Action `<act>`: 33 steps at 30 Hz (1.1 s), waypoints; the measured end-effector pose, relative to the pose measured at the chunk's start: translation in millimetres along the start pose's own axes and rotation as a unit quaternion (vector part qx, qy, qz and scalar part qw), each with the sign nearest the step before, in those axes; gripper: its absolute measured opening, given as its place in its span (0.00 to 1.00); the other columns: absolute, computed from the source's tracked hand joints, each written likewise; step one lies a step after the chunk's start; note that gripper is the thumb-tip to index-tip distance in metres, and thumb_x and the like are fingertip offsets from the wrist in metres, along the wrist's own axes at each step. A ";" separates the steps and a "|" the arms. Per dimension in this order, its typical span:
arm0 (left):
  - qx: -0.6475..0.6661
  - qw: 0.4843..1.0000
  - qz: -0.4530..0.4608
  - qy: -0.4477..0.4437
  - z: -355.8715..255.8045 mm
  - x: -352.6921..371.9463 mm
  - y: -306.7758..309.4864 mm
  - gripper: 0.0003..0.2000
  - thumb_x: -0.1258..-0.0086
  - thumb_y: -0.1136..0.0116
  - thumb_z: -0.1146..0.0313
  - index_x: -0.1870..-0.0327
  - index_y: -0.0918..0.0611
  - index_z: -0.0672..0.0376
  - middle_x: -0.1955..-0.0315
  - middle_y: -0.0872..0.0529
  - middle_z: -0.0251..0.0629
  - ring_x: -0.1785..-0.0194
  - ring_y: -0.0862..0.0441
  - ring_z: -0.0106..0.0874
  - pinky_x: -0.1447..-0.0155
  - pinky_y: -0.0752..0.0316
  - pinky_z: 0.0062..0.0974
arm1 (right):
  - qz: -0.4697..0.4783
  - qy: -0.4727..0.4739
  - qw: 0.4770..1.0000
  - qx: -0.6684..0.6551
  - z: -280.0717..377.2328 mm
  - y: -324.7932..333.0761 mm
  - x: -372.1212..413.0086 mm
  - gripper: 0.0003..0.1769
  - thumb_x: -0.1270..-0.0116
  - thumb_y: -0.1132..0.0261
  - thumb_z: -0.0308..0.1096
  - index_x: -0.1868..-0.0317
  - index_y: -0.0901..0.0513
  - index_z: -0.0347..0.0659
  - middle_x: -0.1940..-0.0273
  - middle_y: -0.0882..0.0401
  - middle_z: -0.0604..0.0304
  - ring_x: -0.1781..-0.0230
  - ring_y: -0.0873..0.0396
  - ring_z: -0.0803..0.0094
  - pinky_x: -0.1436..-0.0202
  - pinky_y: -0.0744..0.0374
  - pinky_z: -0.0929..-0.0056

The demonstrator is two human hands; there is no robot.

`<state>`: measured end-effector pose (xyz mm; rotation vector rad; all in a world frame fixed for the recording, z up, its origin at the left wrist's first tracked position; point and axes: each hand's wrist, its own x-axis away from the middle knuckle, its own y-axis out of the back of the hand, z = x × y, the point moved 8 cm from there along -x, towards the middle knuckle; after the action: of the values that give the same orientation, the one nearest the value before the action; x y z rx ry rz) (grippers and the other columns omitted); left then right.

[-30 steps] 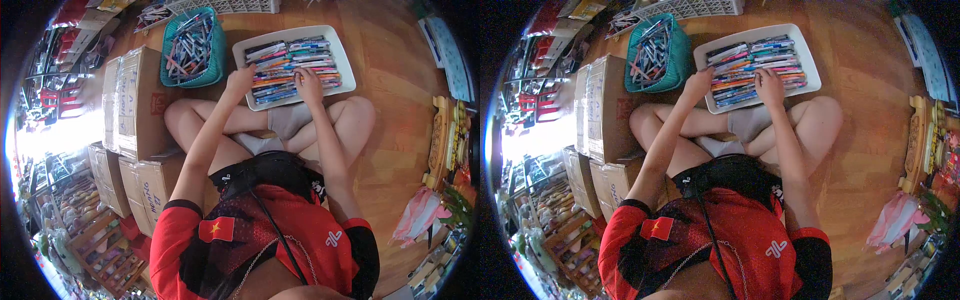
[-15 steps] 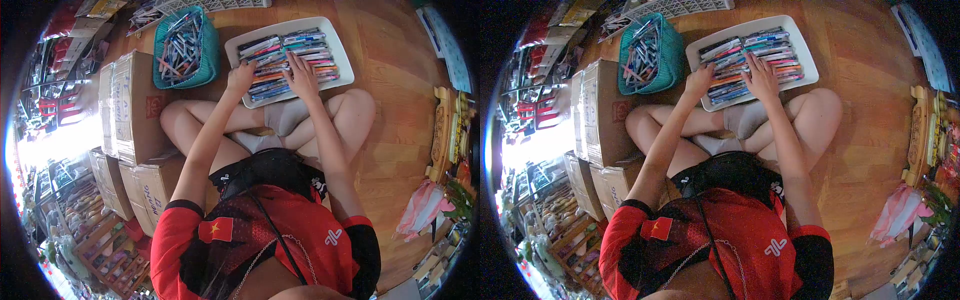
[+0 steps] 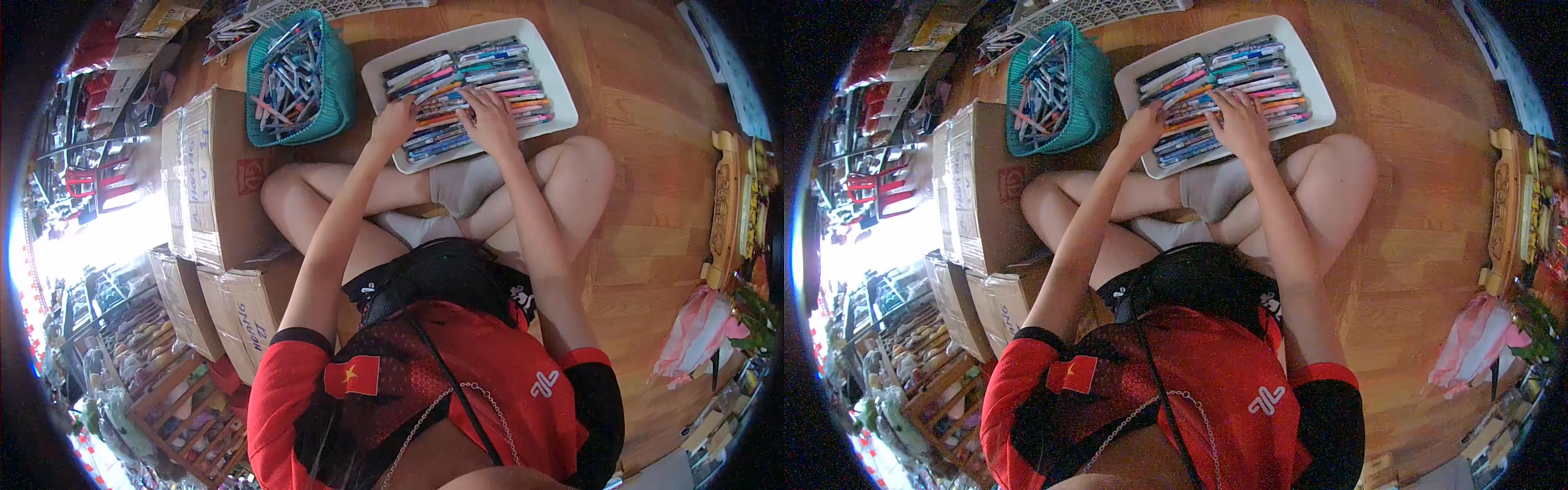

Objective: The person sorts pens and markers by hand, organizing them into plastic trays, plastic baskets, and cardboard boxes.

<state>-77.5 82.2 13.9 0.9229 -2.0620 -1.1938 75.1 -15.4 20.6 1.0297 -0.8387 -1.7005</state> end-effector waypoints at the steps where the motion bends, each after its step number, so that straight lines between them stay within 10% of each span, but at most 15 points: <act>1: -0.002 1.000 -0.002 -0.003 -1.1 1.8 0.6 0.13 0.32 0.52 0.63 0.50 0.24 0.55 0.61 0.18 0.52 0.57 0.20 0.51 0.55 0.24 0.48 | -0.002 0.001 1.000 0.002 0.6 0.9 0.5 0.25 0.36 0.42 0.47 0.39 0.27 0.50 0.40 0.28 0.64 0.36 0.35 0.64 0.34 0.39 0.53; 33: 0.099 0.977 -0.126 -0.141 -2.5 -29.8 1.8 0.12 0.40 0.42 0.74 0.55 0.17 0.58 0.65 0.23 0.49 0.57 0.25 0.46 0.51 0.29 0.39 | -0.079 -0.050 0.995 -0.033 -5.0 17.5 1.1 0.19 0.38 0.41 0.37 0.47 0.25 0.44 0.48 0.24 0.57 0.44 0.29 0.61 0.38 0.34 0.58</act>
<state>-58.4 105.2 12.5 1.1960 -2.3784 -1.3309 85.9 -22.3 33.5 0.9953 -0.7747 -1.9146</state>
